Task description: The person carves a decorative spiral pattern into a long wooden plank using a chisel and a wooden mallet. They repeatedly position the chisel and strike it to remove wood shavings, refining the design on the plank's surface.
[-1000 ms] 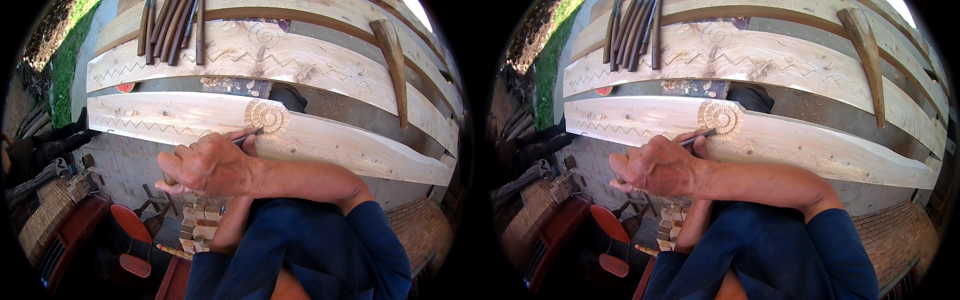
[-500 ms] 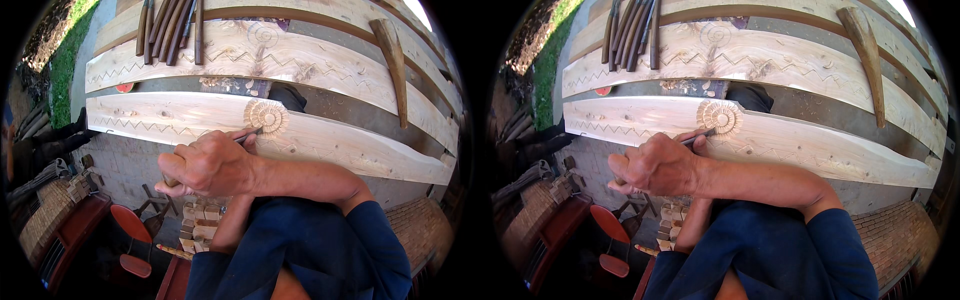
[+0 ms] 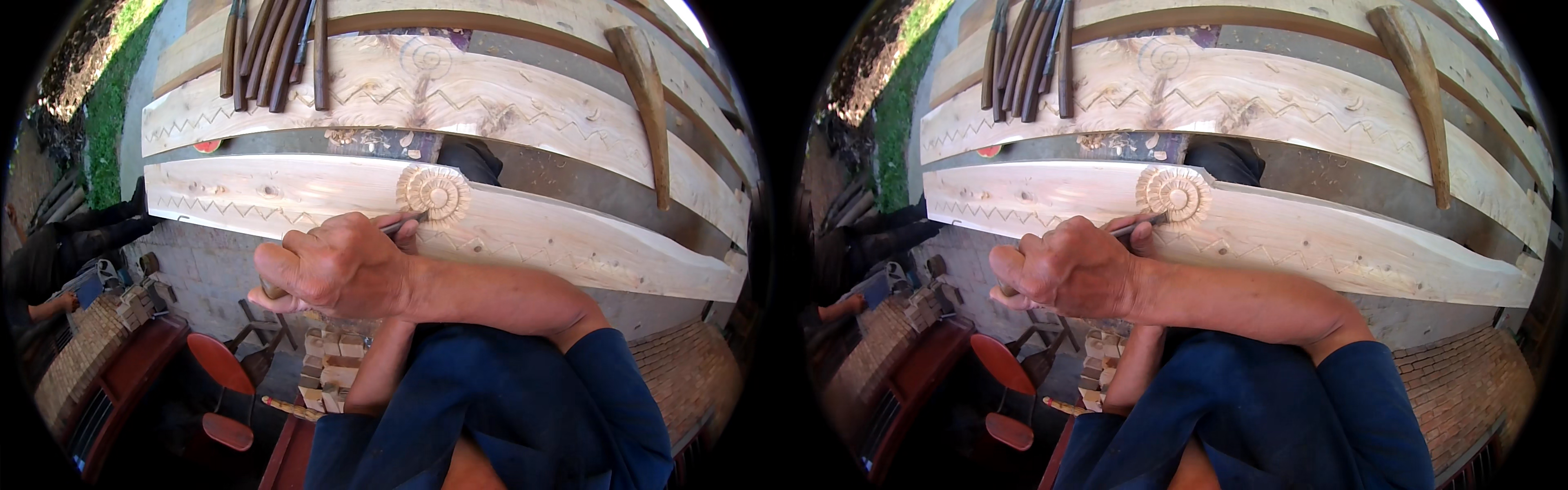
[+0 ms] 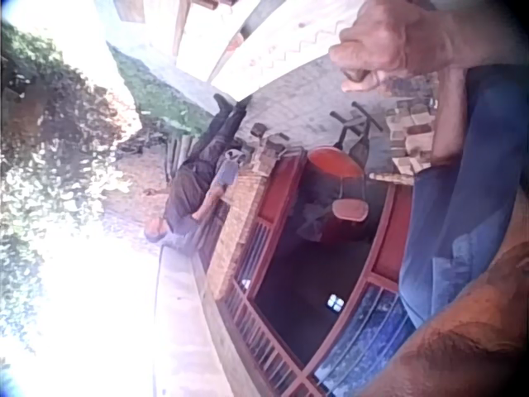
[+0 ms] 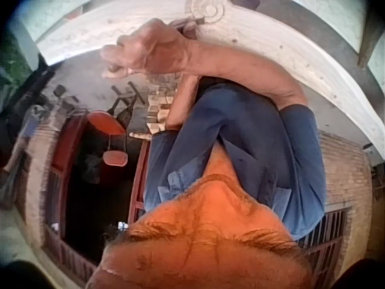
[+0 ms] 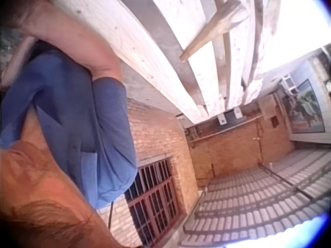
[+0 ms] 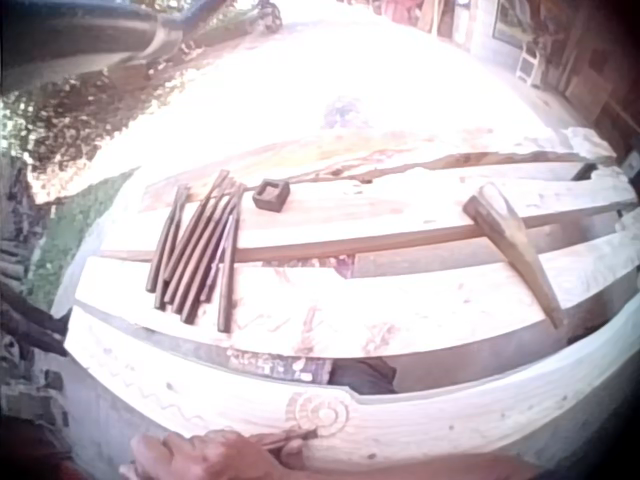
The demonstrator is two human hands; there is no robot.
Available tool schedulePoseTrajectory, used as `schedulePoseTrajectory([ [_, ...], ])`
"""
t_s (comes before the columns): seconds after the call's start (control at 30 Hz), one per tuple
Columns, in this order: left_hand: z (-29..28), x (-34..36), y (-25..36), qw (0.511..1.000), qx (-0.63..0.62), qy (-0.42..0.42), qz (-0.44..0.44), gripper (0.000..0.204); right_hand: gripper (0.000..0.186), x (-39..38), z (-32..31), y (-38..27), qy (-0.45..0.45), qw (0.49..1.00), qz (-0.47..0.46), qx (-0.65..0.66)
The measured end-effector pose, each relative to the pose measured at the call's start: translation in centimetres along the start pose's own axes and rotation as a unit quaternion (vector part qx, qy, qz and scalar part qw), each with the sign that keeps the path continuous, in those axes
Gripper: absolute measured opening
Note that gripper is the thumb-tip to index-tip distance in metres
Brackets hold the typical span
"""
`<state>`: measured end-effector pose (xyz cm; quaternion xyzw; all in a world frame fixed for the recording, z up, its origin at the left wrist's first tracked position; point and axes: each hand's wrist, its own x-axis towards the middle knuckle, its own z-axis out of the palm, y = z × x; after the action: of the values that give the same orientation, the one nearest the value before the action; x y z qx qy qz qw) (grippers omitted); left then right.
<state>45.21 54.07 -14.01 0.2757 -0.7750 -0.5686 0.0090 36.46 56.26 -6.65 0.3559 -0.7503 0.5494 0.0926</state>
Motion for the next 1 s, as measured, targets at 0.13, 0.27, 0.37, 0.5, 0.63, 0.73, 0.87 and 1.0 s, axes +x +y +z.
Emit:
schedulePoseTrajectory([
  [0.13,0.1,-0.1,0.2,1.000,-0.004,0.003,-0.002,0.048,0.045,0.0,-0.2,0.0,-0.001,1.000,0.007,0.008],
  [0.27,0.2,-0.3,0.3,1.000,-0.008,0.008,-0.002,0.044,0.043,-0.1,0.1,0.1,-0.001,0.999,0.026,0.027],
  [0.37,0.4,-0.4,0.4,1.000,-0.014,0.011,-0.004,0.042,0.042,0.1,-0.2,-0.1,-0.016,0.999,0.038,0.027],
  [0.5,0.5,-0.5,0.4,0.999,-0.027,0.023,-0.002,0.039,0.042,0.1,-0.3,-0.1,-0.015,0.999,0.044,0.014],
  [0.63,0.7,-0.3,1.3,0.998,-0.041,0.041,-0.006,0.036,0.043,0.2,-0.4,0.1,-0.008,0.999,0.052,0.013],
  [0.73,0.5,-0.5,3.4,0.998,0.015,0.051,-0.026,0.017,0.043,0.1,-0.8,-0.4,-0.006,0.999,0.043,0.001],
  [0.87,-0.3,-1.4,4.1,0.902,0.152,0.064,0.398,0.018,0.044,-2.3,-4.6,-4.8,0.003,1.000,-0.007,-0.024],
  [1.0,2.2,-3.5,2.1,0.905,0.035,-0.005,0.423,0.015,0.044,-6.8,-8.2,-6.2,-0.023,0.999,-0.033,0.007],
])
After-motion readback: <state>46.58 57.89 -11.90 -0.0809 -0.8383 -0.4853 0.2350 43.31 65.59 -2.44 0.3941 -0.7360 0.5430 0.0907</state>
